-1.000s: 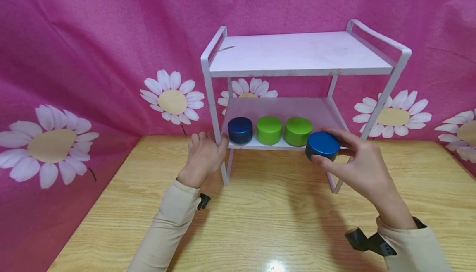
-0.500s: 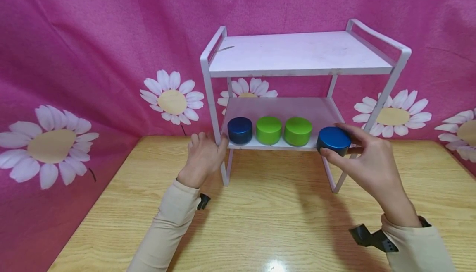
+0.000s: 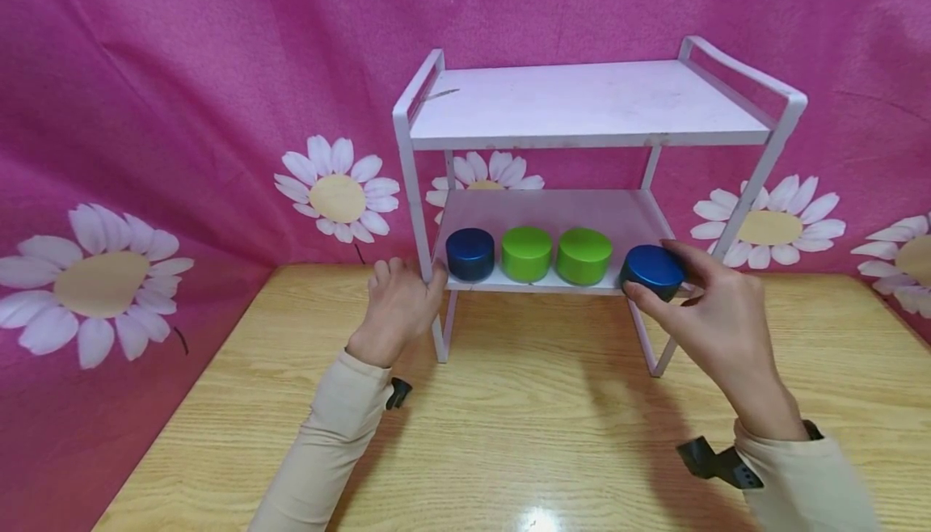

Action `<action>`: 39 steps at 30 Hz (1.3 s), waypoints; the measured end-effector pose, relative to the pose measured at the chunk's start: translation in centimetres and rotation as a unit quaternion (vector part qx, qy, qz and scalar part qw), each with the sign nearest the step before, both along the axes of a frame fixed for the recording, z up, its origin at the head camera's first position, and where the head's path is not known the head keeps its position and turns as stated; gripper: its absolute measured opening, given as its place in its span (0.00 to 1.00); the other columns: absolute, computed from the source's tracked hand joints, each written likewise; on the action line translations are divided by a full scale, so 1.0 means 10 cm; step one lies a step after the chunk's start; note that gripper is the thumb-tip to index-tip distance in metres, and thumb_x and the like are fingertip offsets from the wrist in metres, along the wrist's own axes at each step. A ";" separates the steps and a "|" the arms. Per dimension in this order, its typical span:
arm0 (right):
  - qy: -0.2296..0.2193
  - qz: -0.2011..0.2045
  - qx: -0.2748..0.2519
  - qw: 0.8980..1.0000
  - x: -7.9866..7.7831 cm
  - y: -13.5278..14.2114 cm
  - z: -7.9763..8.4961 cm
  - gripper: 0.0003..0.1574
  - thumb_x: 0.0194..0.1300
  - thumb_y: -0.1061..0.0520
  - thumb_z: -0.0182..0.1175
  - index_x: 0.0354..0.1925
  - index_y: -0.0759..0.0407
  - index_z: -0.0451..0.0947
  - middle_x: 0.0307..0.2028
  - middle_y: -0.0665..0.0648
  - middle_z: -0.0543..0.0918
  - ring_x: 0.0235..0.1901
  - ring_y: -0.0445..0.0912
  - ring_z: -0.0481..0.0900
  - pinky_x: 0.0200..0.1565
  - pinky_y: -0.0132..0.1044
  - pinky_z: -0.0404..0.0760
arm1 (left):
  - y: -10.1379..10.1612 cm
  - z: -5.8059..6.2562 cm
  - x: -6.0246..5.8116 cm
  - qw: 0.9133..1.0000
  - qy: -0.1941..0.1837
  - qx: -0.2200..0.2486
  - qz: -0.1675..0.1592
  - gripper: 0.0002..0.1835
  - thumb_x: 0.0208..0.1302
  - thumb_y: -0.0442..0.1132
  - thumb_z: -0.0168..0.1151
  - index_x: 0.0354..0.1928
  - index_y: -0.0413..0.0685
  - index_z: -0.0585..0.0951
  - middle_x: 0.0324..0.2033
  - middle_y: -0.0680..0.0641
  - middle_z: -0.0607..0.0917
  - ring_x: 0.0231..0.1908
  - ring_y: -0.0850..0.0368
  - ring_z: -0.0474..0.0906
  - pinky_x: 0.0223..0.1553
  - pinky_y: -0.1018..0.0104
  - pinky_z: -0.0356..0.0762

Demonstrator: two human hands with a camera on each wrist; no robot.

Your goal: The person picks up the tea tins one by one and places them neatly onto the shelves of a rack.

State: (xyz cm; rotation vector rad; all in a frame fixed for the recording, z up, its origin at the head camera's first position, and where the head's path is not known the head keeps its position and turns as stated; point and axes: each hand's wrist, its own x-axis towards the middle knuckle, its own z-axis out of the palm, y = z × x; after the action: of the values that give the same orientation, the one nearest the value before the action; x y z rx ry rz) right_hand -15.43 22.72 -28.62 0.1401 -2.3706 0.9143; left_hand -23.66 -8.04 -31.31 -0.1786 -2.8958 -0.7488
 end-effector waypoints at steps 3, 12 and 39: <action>0.013 -0.008 0.008 1.000 -0.03 -0.03 -0.02 0.38 0.50 0.55 0.74 0.56 0.71 0.75 0.43 0.74 0.82 0.38 0.67 0.83 0.31 0.16 0.70 | -0.01 0.00 0.00 1.000 0.002 -0.001 -0.002 0.25 0.71 0.54 0.38 0.37 0.36 0.71 0.35 0.38 0.69 0.42 0.42 0.61 0.42 0.51 0.59; 0.066 -0.026 0.040 0.997 -0.11 -0.09 -0.07 0.34 0.52 0.56 0.73 0.54 0.70 0.76 0.42 0.71 0.83 0.34 0.63 0.83 0.35 0.55 0.79 | -0.01 0.01 0.00 1.000 0.005 -0.004 -0.006 0.25 0.71 0.54 0.37 0.39 0.37 0.72 0.35 0.39 0.69 0.41 0.43 0.61 0.42 0.52 0.59; 0.000 -0.046 0.099 0.994 -0.21 -0.14 -0.20 0.42 0.63 0.57 0.63 0.68 0.72 0.57 0.62 0.74 0.64 0.53 0.70 0.70 0.46 0.69 0.70 | -0.01 0.00 -0.02 1.000 -0.003 -0.004 -0.006 0.27 0.71 0.55 0.36 0.32 0.38 0.72 0.34 0.39 0.69 0.40 0.43 0.62 0.41 0.53 0.60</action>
State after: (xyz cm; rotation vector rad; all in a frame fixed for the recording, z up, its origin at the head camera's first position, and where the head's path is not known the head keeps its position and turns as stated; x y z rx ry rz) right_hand -17.52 21.33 -30.65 0.1062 -2.4421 0.6349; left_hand -23.83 -8.09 -31.36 -0.1957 -2.9063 -0.7416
